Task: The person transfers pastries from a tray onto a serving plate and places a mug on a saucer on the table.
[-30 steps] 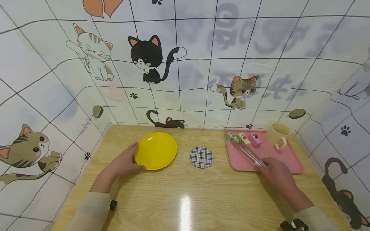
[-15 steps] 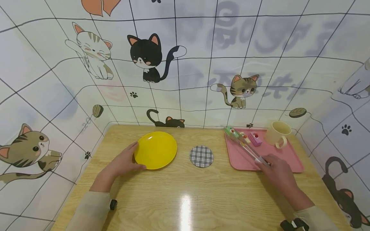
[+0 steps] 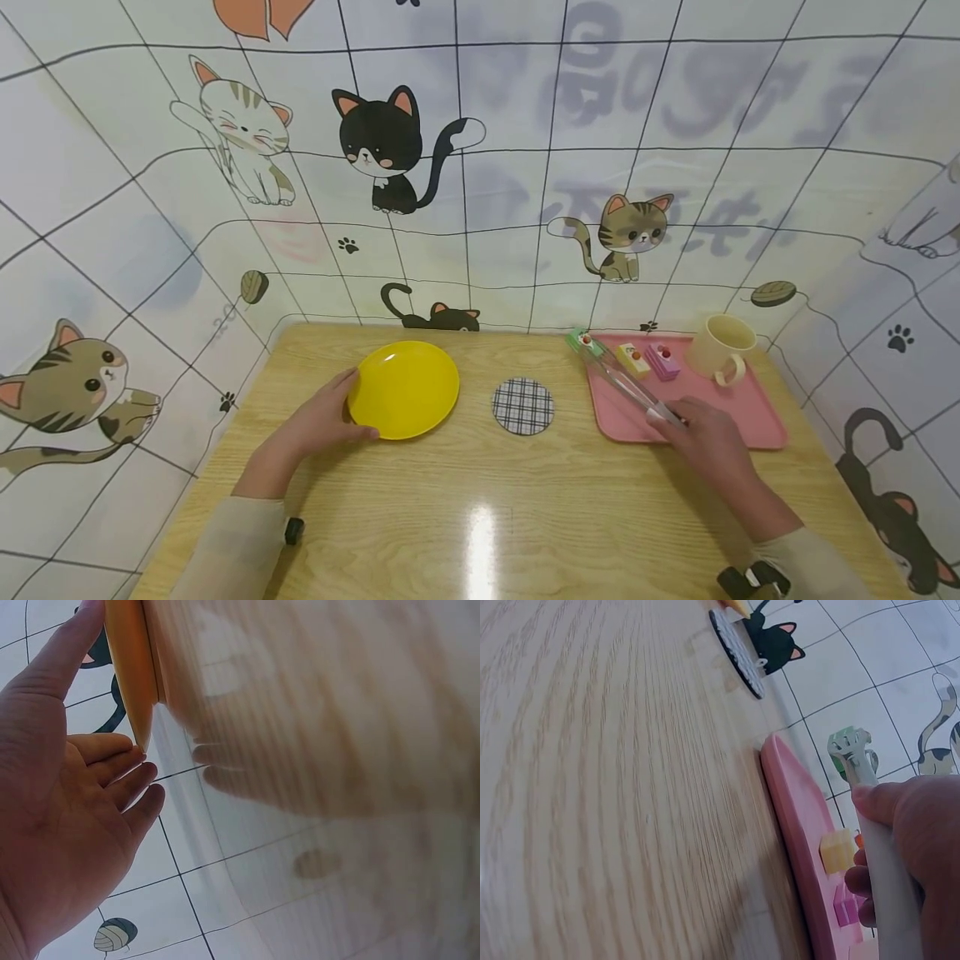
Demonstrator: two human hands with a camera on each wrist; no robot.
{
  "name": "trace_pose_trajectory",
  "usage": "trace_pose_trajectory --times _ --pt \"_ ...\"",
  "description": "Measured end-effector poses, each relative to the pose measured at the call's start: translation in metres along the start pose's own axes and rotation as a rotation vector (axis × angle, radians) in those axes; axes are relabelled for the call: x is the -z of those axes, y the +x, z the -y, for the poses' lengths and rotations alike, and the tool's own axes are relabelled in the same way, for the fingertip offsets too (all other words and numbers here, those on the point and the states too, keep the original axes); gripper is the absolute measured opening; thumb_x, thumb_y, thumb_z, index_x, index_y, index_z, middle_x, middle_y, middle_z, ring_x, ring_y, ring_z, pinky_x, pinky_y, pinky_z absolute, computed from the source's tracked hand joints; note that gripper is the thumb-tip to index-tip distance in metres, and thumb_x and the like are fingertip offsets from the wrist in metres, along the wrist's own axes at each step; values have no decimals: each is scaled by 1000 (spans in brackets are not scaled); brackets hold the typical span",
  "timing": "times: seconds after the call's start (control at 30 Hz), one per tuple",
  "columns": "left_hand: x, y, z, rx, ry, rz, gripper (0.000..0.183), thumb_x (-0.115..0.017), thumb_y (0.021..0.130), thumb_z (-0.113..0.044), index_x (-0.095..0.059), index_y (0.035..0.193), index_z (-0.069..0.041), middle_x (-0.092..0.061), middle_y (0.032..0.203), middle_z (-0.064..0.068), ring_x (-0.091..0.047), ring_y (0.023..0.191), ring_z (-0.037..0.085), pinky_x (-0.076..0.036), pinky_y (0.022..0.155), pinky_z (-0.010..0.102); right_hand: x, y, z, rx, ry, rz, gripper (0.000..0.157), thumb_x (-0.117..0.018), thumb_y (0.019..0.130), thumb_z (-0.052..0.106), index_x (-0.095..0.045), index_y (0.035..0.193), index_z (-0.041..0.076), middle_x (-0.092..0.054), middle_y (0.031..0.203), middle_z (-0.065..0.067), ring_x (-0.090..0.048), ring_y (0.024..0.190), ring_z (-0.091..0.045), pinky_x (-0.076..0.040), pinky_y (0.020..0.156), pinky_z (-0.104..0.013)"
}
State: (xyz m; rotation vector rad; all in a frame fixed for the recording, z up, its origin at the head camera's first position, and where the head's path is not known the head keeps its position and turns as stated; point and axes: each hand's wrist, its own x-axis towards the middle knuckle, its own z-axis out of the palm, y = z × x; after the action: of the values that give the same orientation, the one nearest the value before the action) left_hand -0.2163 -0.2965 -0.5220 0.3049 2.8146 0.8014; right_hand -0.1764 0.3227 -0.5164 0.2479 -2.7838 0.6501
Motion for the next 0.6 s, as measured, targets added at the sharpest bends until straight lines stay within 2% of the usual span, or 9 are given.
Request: trace_pose_trajectory --times 0.2,0.4,0.6 --pt "0 2 1 -17 12 -6 126 -96 84 -53 -27 171 6 -24 179 27 -27 163 51 -25 131 68 -3 4 8 18 16 8 19 -89 96 22 -80 99 7 -71 90 -2 -59 78 -20 -52 67 -38" --pt "0 2 0 -15 14 -2 125 -96 84 -51 -28 172 5 -25 179 27 -28 163 51 -26 131 67 -8 10 14 33 31 26 23 -88 98 26 -82 106 6 -75 96 -5 -66 84 -26 -56 72 -47" --pt "0 1 2 -15 19 -6 124 -96 84 -52 -28 172 5 -25 179 26 -28 163 51 -26 131 67 -17 16 26 70 59 33 20 -88 98 25 -82 107 8 -76 99 -4 -67 86 -25 -57 73 -46"
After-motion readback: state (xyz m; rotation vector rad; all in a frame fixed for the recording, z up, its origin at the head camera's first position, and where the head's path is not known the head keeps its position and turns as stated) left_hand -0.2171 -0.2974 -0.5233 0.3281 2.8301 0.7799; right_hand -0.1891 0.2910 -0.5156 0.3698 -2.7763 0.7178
